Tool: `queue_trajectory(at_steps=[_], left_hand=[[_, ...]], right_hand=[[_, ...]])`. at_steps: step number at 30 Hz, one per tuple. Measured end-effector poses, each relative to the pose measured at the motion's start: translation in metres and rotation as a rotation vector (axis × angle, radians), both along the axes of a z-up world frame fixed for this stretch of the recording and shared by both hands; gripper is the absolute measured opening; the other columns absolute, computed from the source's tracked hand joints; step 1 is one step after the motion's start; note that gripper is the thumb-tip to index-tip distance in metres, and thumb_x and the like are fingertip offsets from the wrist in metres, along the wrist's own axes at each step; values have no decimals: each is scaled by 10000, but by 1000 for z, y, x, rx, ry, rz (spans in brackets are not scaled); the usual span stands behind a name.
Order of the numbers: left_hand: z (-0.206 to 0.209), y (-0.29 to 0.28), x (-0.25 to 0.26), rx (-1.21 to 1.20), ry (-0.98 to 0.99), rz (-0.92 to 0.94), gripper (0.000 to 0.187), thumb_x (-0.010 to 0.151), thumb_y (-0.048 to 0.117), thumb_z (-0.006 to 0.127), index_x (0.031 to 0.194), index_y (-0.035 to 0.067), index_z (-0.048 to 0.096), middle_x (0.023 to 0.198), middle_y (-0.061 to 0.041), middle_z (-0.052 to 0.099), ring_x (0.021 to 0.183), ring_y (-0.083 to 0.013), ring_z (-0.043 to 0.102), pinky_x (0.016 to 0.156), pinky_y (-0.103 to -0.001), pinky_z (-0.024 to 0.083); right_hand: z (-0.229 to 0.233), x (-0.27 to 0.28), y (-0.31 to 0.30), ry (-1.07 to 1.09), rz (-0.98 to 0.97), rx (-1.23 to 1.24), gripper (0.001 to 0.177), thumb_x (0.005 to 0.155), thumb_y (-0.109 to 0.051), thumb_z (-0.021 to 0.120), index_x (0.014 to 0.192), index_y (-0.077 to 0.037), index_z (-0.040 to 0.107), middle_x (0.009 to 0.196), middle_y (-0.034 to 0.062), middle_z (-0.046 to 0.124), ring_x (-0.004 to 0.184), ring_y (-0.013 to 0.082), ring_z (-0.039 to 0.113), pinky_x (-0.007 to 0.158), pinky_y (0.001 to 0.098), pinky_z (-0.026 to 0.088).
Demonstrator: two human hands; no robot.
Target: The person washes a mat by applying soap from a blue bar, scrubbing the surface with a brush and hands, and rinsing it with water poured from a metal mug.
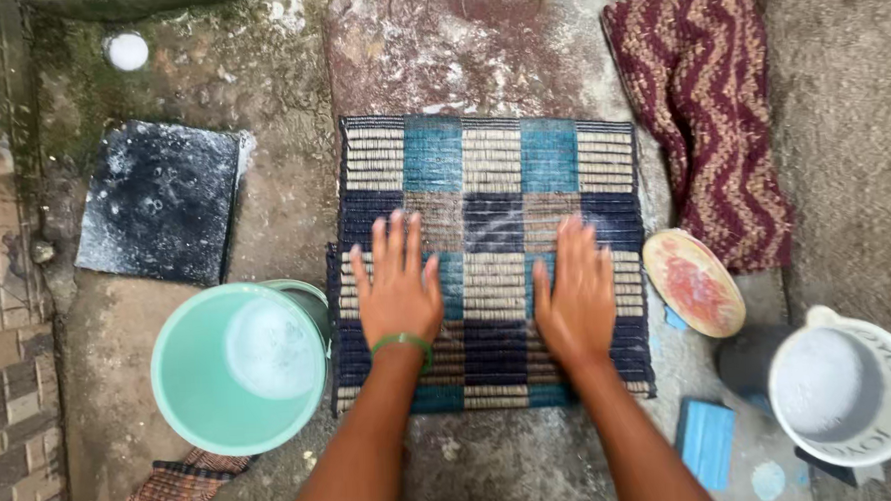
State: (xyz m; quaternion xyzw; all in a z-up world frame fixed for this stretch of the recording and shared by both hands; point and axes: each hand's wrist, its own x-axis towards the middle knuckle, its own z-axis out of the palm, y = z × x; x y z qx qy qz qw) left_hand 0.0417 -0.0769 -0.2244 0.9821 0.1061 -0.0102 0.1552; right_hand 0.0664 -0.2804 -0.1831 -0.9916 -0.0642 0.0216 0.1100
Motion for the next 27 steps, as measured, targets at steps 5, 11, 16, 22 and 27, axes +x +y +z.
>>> queue_trajectory(at_steps=[5, 11, 16, 22, 27], left_hand=[[-15, 2, 58, 14, 42, -72, 605, 1044, 349, 341, 1632, 227, 262, 1694, -10, 234, 1557, -236, 177, 1246, -514, 96], [-6, 3, 64, 0, 43, -74, 617, 1029, 336, 342, 1628, 211, 258, 1692, -15, 244, 1562, -240, 183, 1246, -518, 102], [-6, 5, 67, -6, 103, -80, 617, 1016, 334, 343, 1615, 209, 258, 1684, -22, 235, 1555, -245, 169, 1236, -534, 92], [-5, 5, 69, -24, 150, -87, 635, 999, 308, 344, 1616, 200, 238, 1687, -20, 206, 1554, -245, 149, 1226, -534, 93], [-4, 5, 69, -37, 126, -79, 623, 1021, 308, 358, 1623, 198, 240, 1695, -21, 210, 1562, -239, 156, 1236, -539, 113]], right_hand=[[-36, 29, 57, -105, 115, -16, 630, 1071, -303, 448, 1579, 52, 333, 1614, 252, 386, 1508, 404, 361, 1251, 528, 253], [-1, 8, 25, -18, 198, -29, 647, 1037, -354, 401, 1539, 52, 358, 1608, 251, 373, 1499, 390, 339, 1213, 520, 233], [-41, 114, 46, -109, -41, -155, 667, 1103, -386, 328, 1579, 79, 287, 1646, 278, 320, 1531, 407, 319, 1253, 514, 233], [-4, -1, 58, 193, 131, 102, 625, 965, -370, 542, 1477, -35, 413, 1560, 170, 442, 1481, 315, 376, 1202, 513, 279], [-32, 97, 23, -58, -53, -151, 655, 1106, -352, 398, 1588, 83, 314, 1647, 279, 356, 1547, 409, 328, 1251, 550, 278]])
